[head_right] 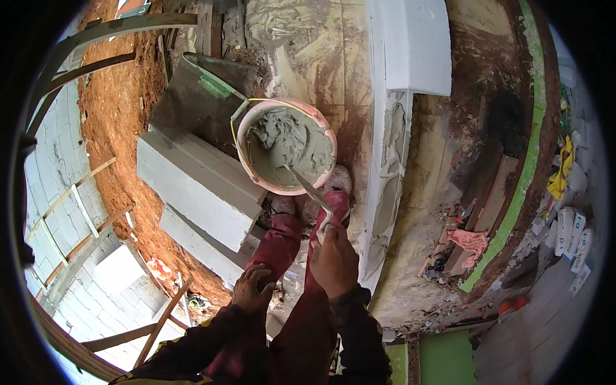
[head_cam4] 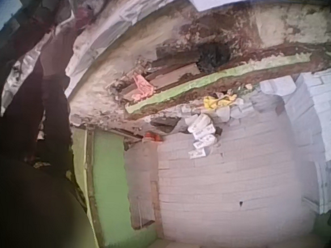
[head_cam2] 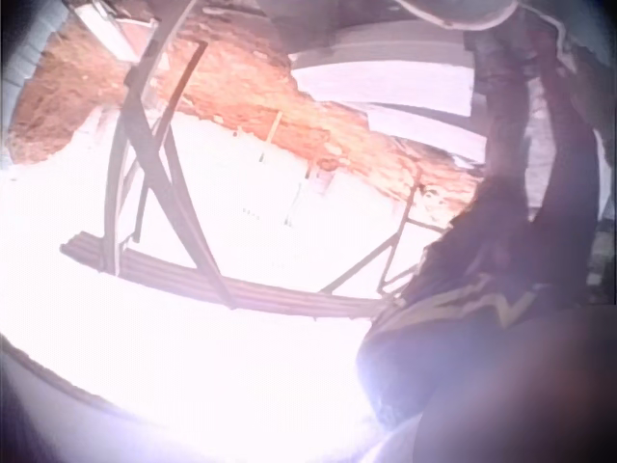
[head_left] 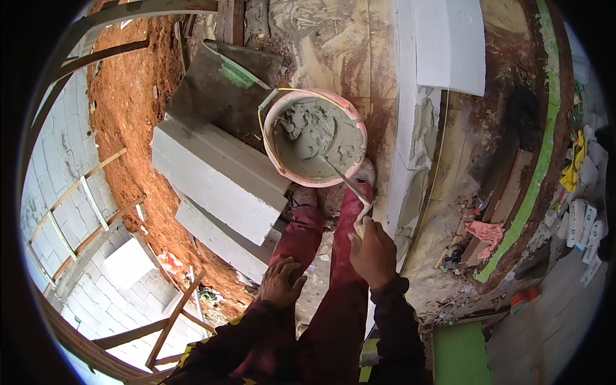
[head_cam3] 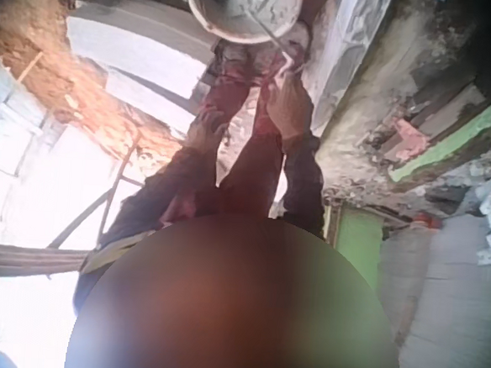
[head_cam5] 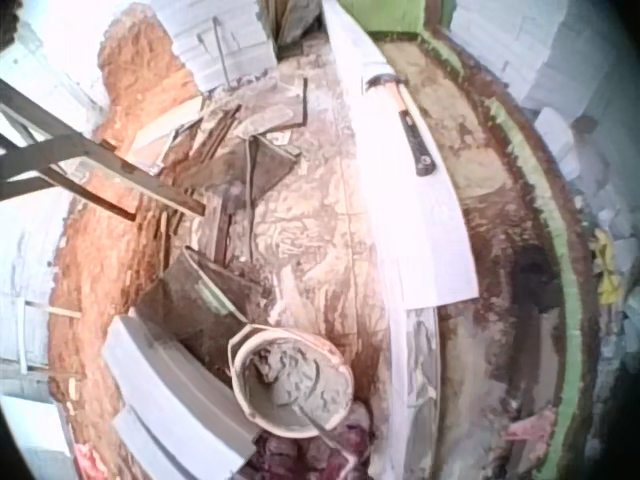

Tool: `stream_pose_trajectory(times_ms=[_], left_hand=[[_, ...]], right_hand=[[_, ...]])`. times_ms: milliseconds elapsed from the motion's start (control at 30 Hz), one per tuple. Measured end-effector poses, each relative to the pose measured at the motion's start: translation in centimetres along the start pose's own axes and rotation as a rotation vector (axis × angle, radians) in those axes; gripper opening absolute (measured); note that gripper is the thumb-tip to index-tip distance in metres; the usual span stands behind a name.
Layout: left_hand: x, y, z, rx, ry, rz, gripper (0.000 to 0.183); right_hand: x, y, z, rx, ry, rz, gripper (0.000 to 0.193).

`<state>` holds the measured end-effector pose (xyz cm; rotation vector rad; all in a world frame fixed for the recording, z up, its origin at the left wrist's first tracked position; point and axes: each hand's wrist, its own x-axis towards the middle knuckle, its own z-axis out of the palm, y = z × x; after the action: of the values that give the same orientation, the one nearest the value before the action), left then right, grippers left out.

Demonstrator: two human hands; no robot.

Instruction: The person installs white rectangular tiles onto a curved wall section. They apply cement with a trowel, position tiles, tap them with a hammer, and use a string line to check alignment.

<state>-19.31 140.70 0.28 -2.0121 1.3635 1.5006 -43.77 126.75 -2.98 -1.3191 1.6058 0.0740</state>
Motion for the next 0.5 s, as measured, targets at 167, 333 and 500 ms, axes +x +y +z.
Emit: stream_pose_trajectory(times_ms=[167, 333, 500], left_hand=[[-1.7, -2.8, -0.2, -0.152, 0.145, -0.010, 0.042], [-3.0, -4.7, 0.5, -0.259, 0.230, -0.066, 0.039], [-3.5, -5.3, 0.9, -0.326, 0.241, -0.086, 0.038]], right_hand=[[14.4, -3.5, 8.3, -0.399, 0.009, 0.064, 0.025], [15.3, -4.7, 12.8, -0.482, -0.276, -0.017, 0.021], [16.3, -5.7, 14.7, -0.338, -0.223, -0.105, 0.027]])
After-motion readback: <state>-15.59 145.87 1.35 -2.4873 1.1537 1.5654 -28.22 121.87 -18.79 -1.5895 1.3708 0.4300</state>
